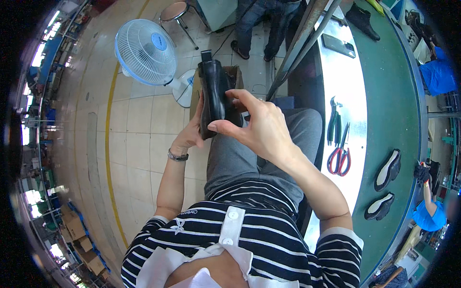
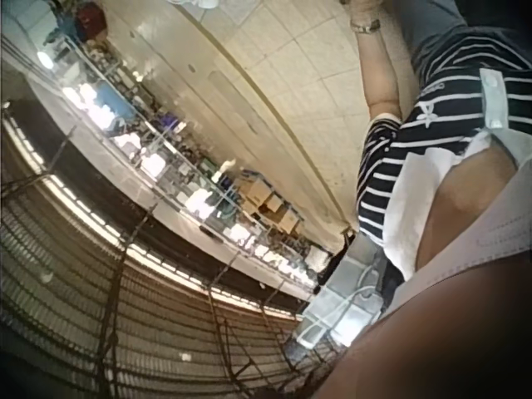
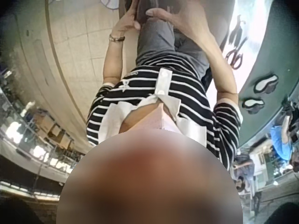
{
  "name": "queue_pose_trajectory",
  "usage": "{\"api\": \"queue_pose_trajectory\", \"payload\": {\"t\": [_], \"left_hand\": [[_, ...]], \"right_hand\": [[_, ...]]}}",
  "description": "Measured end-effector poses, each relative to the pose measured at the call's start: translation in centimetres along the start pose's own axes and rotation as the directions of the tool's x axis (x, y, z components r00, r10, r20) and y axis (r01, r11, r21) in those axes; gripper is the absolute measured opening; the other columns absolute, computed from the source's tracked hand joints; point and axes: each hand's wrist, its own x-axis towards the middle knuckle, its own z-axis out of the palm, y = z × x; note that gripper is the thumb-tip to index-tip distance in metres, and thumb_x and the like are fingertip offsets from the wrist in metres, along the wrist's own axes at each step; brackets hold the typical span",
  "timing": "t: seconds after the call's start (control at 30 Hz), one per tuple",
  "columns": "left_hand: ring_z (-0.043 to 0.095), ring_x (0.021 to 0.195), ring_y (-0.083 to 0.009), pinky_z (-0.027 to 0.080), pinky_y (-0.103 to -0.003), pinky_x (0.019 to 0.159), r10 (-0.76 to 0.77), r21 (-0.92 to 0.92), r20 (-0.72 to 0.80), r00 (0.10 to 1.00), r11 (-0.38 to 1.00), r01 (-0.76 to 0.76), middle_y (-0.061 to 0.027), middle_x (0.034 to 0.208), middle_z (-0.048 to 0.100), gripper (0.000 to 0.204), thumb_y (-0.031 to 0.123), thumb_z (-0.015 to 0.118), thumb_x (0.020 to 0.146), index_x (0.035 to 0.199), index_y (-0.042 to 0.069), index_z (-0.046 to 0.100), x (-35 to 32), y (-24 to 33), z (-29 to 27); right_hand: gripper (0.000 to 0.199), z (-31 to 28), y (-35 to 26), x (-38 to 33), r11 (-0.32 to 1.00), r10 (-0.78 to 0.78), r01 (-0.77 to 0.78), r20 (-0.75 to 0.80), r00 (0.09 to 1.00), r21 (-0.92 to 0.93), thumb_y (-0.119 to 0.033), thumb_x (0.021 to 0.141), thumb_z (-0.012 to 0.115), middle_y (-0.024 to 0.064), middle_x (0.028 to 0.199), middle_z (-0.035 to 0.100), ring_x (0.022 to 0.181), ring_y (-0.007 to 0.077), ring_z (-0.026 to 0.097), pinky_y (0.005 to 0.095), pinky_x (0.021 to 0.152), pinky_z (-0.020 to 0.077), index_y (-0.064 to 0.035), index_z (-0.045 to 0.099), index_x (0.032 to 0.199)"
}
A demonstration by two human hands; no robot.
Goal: Manual lasting of shoes using pliers, hammers, and scissors on an assembly line.
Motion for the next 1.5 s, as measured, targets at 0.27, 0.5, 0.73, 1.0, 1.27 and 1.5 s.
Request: {"api": "queue_pose_trajectory", "payload": {"t": [0.27,0.5,0.73,1.0,1.27,1.5], "left_hand": [[0.044,0.130,-0.0201,0.035,-0.033,0.108,-0.109,0.362,-0.377,0.920,0.897,0.255,-0.0098,0.143,0.045,0.093,0.005,0.081,0.072,0.150,0.006,0.029,-1.0,-0.8,0.7],[0.059,0.108,-0.0174,0.046,-0.031,0.094,-0.531,-0.165,-0.412,0.740,0.843,0.513,-0.0076,0.117,0.062,0.052,0.014,0.072,0.082,0.129,0.001,0.051,-5.4,-1.7,0.8],[0.059,0.106,-0.0178,0.048,-0.031,0.090,-0.676,-0.101,-0.347,0.651,0.716,0.690,-0.0116,0.121,0.060,0.059,0.030,0.070,0.087,0.134,0.001,0.048,-1.5,-1.8,6.9],[0.051,0.120,-0.0231,0.041,-0.033,0.100,-0.518,0.088,-0.401,0.756,0.799,0.594,-0.0164,0.134,0.051,0.068,0.035,0.065,0.091,0.143,0.002,0.036,1.3,-4.6,9.0],[0.067,0.077,-0.0341,0.053,-0.039,0.069,-0.118,0.736,-0.580,0.806,0.348,0.580,-0.0223,0.082,0.067,0.044,0.036,0.060,0.093,0.104,-0.006,0.064,-2.2,-3.1,12.4],[0.062,0.068,-0.0424,0.048,-0.046,0.059,-0.121,0.664,-0.496,0.860,0.585,0.465,-0.0244,0.067,0.058,0.042,0.031,0.053,0.098,0.083,-0.007,0.060,-3.6,-2.9,10.0]], "right_hand": [[0.052,-1.3,9.1,-2.9,0.932,0.254,-0.202,-0.144,0.956,0.302,-0.028,0.091,0.067,0.0162,0.122,0.062,0.105,0.0213,0.063,0.0330,0.088,0.0516,-0.0040,0.051,0.135],[0.058,-7.6,27.5,-10.9,0.604,0.280,-0.653,-0.646,0.711,-0.457,-0.027,0.085,0.068,0.0300,0.121,0.057,0.115,0.0434,0.053,0.0463,0.100,0.0401,0.0058,0.051,0.130],[0.050,-7.8,28.1,-10.0,0.500,0.286,-0.669,-0.623,0.728,-0.551,-0.025,0.091,0.057,0.0255,0.106,0.062,0.096,0.0350,0.061,0.0430,0.089,0.0465,0.0070,0.051,0.129],[0.028,-6.1,13.4,-10.2,0.617,0.655,-0.363,-0.199,0.729,0.698,-0.029,0.101,0.048,0.0059,0.078,0.063,0.072,0.0140,0.059,0.0305,0.078,0.0464,-0.0044,0.054,0.113],[0.061,-4.6,5.0,-10.8,0.865,0.441,-0.484,0.264,0.858,0.129,-0.015,0.099,0.053,0.0077,0.090,0.069,0.071,0.0136,0.063,0.0270,0.063,0.0478,-0.0083,0.025,0.152],[0.065,-3.3,0.8,-8.5,0.890,0.447,-0.311,0.503,0.739,-0.334,-0.005,0.094,0.054,0.0236,0.093,0.067,0.077,0.0341,0.069,0.0421,0.068,0.0559,-0.0168,0.025,0.151]]}}
